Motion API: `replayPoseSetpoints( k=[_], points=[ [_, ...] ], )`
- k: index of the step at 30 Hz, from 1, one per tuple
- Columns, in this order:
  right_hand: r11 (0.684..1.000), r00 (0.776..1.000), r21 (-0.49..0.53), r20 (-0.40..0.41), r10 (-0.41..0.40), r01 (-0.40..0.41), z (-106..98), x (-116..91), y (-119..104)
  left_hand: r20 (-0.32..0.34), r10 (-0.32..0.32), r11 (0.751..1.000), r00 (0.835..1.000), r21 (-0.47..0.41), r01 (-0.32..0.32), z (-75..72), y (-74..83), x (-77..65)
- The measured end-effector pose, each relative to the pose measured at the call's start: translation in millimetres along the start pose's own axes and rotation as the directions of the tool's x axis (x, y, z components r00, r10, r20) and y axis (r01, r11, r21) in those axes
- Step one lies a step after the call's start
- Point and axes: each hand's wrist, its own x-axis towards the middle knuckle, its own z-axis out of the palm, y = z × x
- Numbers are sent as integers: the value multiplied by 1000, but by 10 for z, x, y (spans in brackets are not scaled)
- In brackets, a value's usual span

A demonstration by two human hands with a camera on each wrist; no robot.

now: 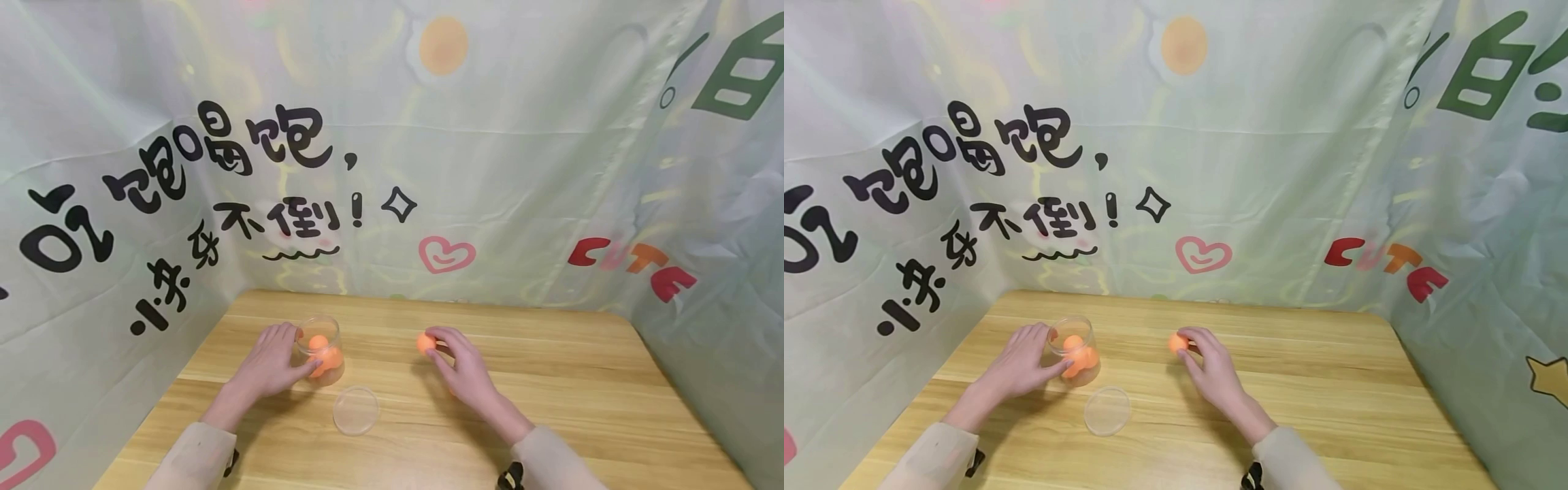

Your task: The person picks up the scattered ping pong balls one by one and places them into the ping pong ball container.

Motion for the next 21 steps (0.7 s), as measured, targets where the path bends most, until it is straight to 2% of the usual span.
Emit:
replayPoseSetpoints(
  k=[16,21],
  points=[
    [998,999,55,-22,-42,43,219,194,-159,7,-5,1000,1000,-7,5,-1,3,-4],
    [993,999,106,-19,-43,45,285,265,-202,6,-6,1000,1000,-6,6,-5,4,-5]
  ],
)
